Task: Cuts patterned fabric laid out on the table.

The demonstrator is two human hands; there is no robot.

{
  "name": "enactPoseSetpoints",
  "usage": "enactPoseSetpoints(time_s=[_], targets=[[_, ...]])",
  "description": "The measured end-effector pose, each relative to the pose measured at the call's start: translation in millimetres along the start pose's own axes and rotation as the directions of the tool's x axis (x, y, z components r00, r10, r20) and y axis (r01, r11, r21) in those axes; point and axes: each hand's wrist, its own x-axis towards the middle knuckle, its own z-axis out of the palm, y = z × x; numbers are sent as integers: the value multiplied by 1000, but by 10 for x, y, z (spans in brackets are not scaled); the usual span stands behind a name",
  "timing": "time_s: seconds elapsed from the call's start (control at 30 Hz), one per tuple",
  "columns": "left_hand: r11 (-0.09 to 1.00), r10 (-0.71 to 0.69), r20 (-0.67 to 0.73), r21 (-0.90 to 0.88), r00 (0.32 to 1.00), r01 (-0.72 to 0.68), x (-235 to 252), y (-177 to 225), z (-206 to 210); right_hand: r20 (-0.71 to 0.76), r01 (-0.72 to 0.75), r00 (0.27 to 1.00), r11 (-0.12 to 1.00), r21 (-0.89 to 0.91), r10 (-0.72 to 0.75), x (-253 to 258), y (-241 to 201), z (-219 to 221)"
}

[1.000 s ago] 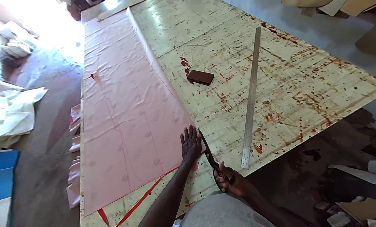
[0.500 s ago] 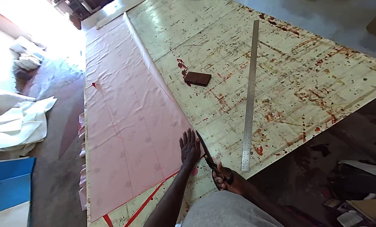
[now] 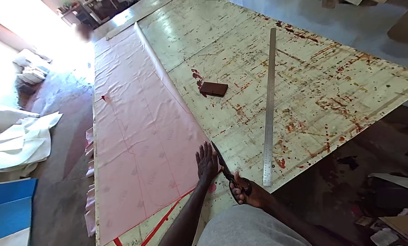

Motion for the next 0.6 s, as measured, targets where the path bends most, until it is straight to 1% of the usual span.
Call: enactPoseSetpoints(time_s=[0.07, 0.13, 0.23, 0.4, 0.53, 0.6], targets=[[1000, -2, 8, -9, 1000, 2, 9, 7, -20, -5, -8, 1000, 1000, 0, 8, -8, -38, -13], [1000, 2, 10, -13, 1000, -2, 7, 15, -28, -32, -1, 999, 998, -55, 0, 20, -85, 3], [1000, -11, 7, -21, 1000, 11, 2, 23, -27, -41, -1, 999, 996, -89, -2, 121, -158, 15], [999, -36, 17, -23, 999, 36, 17, 24, -19, -76, -10, 997, 1000, -20, 9, 159, -163, 40], [996, -70, 1, -52, 998, 70, 93, 19, -60, -30, -31, 999, 999, 9, 32, 171, -180, 14], [995, -92, -44, -52, 995, 90, 263, 11, -167, -26, -36, 999, 999, 14, 36, 175, -192, 5]])
